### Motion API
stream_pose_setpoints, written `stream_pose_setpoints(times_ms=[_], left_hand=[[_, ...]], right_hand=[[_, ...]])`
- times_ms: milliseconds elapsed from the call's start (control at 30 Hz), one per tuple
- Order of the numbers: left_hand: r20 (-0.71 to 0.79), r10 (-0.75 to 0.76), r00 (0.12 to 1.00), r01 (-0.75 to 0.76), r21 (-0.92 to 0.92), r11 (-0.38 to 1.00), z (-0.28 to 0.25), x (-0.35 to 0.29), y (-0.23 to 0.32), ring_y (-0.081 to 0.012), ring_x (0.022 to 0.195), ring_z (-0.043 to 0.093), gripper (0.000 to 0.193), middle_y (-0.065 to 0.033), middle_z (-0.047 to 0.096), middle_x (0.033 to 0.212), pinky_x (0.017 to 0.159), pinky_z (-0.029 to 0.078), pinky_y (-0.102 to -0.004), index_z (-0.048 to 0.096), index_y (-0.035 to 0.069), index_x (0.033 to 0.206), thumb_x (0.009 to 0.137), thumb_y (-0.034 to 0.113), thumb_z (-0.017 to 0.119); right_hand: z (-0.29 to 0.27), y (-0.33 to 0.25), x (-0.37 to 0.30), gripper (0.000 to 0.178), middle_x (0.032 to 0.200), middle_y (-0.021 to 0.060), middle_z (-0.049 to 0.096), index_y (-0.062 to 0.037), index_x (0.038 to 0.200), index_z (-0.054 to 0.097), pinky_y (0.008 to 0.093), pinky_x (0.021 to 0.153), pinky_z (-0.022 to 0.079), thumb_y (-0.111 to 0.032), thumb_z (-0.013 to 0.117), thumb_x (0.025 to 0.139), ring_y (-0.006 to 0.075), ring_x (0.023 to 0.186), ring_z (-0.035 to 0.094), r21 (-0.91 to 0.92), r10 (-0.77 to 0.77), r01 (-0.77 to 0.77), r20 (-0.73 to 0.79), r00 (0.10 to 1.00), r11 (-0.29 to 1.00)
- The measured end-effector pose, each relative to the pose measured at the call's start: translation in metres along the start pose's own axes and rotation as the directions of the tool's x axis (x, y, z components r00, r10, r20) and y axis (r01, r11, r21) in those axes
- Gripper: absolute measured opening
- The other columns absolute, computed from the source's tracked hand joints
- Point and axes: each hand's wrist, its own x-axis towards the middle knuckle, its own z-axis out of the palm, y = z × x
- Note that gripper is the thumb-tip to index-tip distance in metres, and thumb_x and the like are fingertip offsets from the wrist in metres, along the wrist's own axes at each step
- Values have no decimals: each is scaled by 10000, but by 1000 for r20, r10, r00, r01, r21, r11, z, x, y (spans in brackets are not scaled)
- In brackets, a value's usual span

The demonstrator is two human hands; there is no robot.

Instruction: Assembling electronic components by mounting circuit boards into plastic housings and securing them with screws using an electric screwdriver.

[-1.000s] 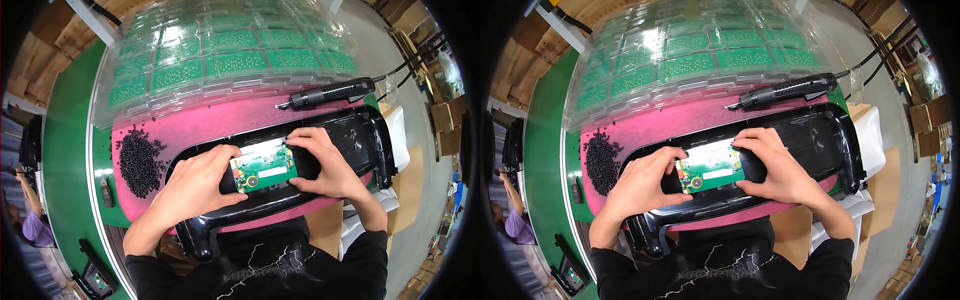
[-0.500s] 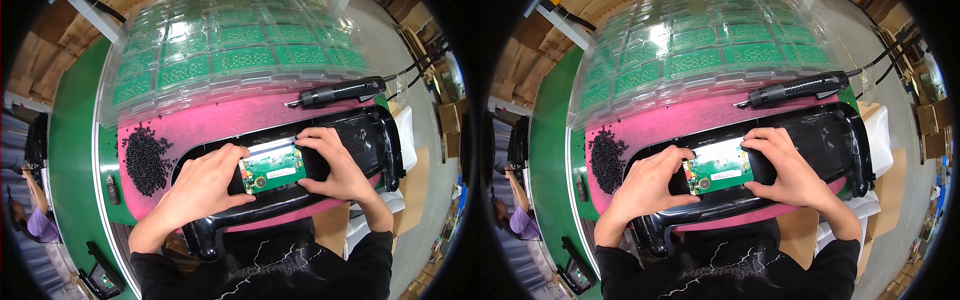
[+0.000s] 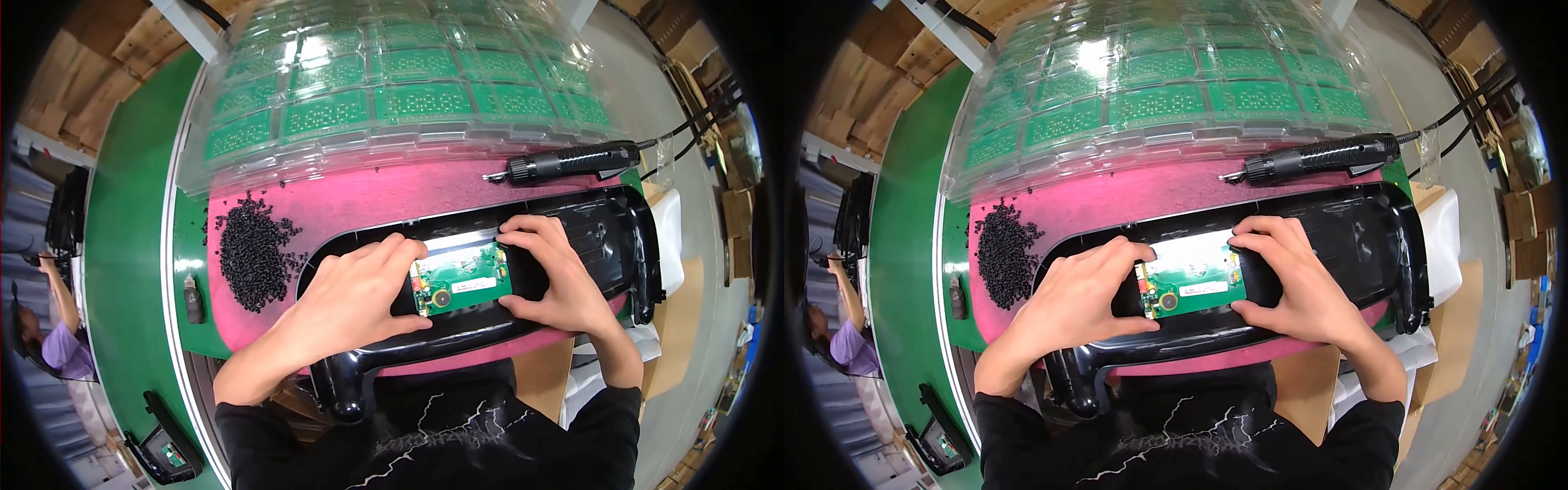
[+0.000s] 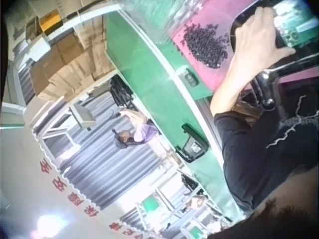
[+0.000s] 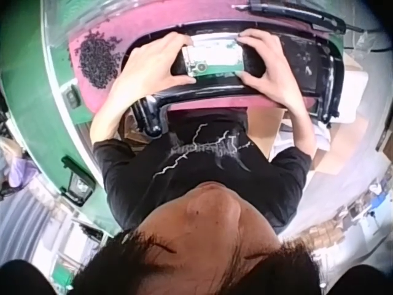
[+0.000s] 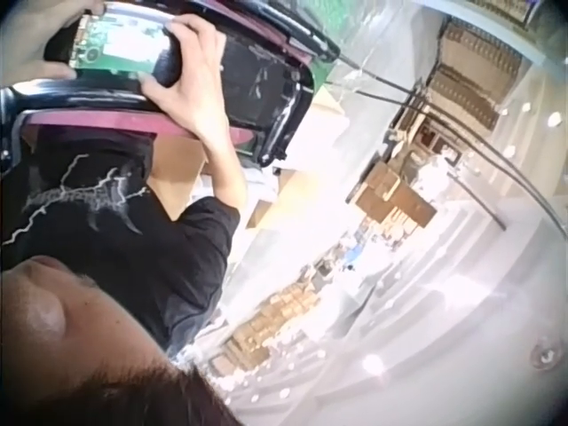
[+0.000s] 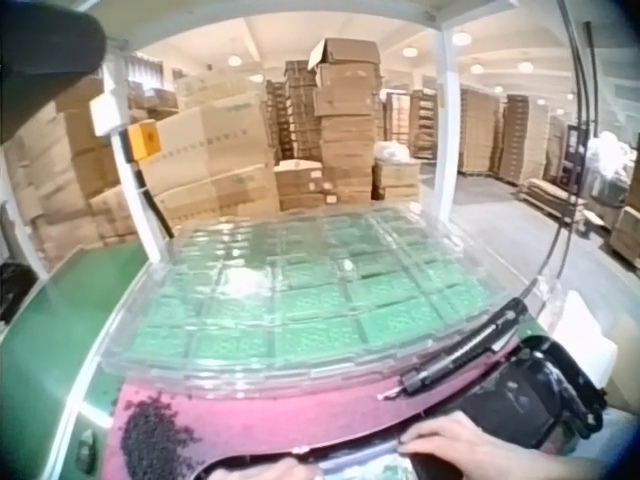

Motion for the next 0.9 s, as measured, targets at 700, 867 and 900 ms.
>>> stream_pose_setpoints(times_ms=[700,867,900], left_hand=[[-77,75,994,-73,18,997,5,-2,-2,-323,870,640,660,-98,590,1020,635,514,-404,498,65,1181,672,297,849],[-18,86,996,-85,48,995,0,-4,-1,-342,978,646,735,-185,598,1108,739,560,-387,464,7,1238,684,314,837],[-18,76,997,-75,44,996,-1,-5,-1,-339,973,646,758,-184,599,1102,735,560,-386,457,4,1254,679,318,839]], right_hand=[[-5,-9,-2,705,1281,157,473,-18,1279,467,416,1037,378,-99,801,664,356,1184,441,-34,35,-34,23,999,999],[-46,-10,-10,584,1220,173,529,-23,1290,502,406,1040,376,-131,732,764,346,1188,478,-269,134,-238,-353,926,933],[-56,-1,-9,532,1208,170,539,-32,1289,511,406,1031,384,-136,701,804,342,1179,493,-434,50,-289,-483,874,853]])
